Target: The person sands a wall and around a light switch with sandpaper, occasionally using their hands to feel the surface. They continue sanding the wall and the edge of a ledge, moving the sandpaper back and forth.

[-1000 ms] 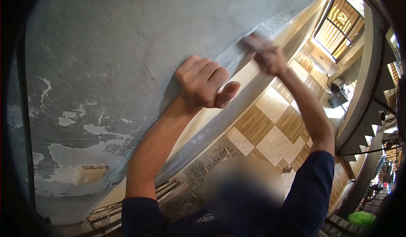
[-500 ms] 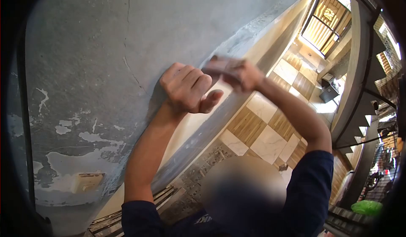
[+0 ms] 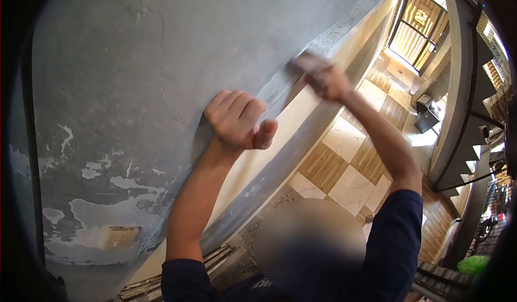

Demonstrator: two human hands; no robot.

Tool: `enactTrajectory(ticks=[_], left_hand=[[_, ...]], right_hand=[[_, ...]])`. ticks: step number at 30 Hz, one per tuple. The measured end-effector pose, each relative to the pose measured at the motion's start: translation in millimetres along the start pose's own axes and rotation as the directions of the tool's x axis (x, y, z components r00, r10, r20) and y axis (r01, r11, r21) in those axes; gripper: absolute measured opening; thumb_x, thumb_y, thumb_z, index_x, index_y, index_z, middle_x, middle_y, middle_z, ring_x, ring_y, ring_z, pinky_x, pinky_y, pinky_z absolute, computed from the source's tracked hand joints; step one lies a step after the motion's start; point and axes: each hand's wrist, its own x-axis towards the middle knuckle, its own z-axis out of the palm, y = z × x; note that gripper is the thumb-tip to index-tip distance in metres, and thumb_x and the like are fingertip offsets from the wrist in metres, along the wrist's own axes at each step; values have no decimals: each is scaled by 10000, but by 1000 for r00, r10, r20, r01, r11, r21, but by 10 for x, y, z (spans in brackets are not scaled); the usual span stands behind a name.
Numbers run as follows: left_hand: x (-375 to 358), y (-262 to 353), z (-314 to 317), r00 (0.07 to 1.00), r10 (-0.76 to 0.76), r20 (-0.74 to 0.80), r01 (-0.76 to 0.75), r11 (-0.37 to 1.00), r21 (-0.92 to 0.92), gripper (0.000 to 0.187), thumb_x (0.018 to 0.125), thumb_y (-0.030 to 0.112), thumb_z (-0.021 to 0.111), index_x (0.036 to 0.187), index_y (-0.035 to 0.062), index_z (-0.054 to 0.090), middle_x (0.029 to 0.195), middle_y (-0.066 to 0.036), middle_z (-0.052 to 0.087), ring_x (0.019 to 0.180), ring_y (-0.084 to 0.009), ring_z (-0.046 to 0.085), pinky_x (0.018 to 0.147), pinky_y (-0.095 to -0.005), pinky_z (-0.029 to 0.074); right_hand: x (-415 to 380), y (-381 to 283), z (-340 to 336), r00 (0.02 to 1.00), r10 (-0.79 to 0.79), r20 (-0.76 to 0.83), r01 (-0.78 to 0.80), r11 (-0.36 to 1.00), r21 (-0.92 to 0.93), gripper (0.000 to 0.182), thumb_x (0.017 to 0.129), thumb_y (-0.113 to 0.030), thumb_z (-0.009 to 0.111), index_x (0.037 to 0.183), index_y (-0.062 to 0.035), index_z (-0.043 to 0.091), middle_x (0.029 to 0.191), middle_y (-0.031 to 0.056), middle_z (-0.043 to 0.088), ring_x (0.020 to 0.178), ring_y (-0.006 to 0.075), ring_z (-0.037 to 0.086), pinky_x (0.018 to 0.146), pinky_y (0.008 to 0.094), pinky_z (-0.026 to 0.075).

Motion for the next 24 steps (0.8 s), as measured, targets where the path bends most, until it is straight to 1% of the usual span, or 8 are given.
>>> enactTrajectory(ticks=[4, 7, 8, 14, 17, 20, 21, 24], left_hand=[[-59, 15, -11, 999, -6, -39, 5, 1000, -16, 592, 1013, 455, 351, 576, 74, 470, 518, -28, 410, 423, -198, 418, 422, -313, 295], [-23, 25, 12, 997, -9, -75, 6, 999, -44, 604, 1016, 453, 316, 570, 73, 465, 513, -28, 405, 424, -193, 428, 417, -306, 304], [-27, 29, 8, 996, -14, -88, 11, 999, -42, 600, 1016, 448, 315, 572, 74, 468, 514, -30, 410, 427, -190, 434, 419, -304, 311], [-77, 30, -3, 999, -2, -32, 3, 1000, 24, 595, 1018, 444, 307, 587, 71, 481, 533, -29, 436, 434, -184, 443, 421, -298, 316], [-70, 38, -9, 999, -19, -28, 20, 1000, 7, 599, 1019, 452, 309, 590, 73, 486, 532, -25, 431, 434, -186, 438, 421, -298, 314], [-44, 33, 60, 995, -44, -88, 45, 999, 4, 607, 1018, 469, 315, 594, 73, 491, 531, -24, 425, 436, -186, 433, 420, -300, 307], [-66, 61, 57, 994, -61, -92, 62, 998, 10, 607, 1018, 469, 315, 594, 73, 491, 531, -24, 425, 436, -186, 433, 420, -300, 307], [-101, 31, -8, 1000, -12, 13, 12, 1000, 16, 613, 1015, 484, 323, 590, 75, 489, 530, -27, 422, 436, -186, 426, 417, -301, 295]], right_hand=[[133, -805, 61, 966, -245, -77, 257, 910, 326, 390, 911, -152, 569, 1296, -97, 586, 1201, 114, 658, 1088, 287, 648, 961, 402, 516], [97, -134, -151, 946, 290, 148, -325, 823, 465, 324, 941, -128, 533, 1255, -98, 604, 1076, 96, 681, 964, 274, 683, 907, 387, 542], [58, -11, -44, 981, 194, -4, -192, 974, 121, 328, 908, -114, 558, 1231, -84, 608, 1061, 93, 679, 991, 284, 667, 897, 387, 538], [99, -1036, 276, 980, -101, -170, 149, 945, 293, 333, 830, -100, 615, 1162, -77, 617, 1151, 123, 683, 1143, 297, 609, 886, 400, 543], [84, -357, -104, 918, 384, 102, -397, 903, 166, 319, 837, -142, 629, 1149, -76, 622, 1121, 117, 694, 1079, 305, 641, 870, 416, 552], [166, -854, 177, 990, -40, -133, 49, 997, 62, 347, 834, -160, 643, 1170, -77, 619, 1124, 132, 691, 1050, 287, 659, 876, 414, 555], [-134, -819, 528, 965, -251, 71, 241, 962, 125, 468, 823, -42, 562, 1288, -79, 588, 1099, 103, 711, 1010, 285, 695, 899, 442, 571], [150, -627, 159, 1000, -19, -13, 21, 985, 170, 349, 905, -174, 597, 1246, -103, 618, 1179, 97, 674, 1106, 239, 643, 916, 371, 541]])
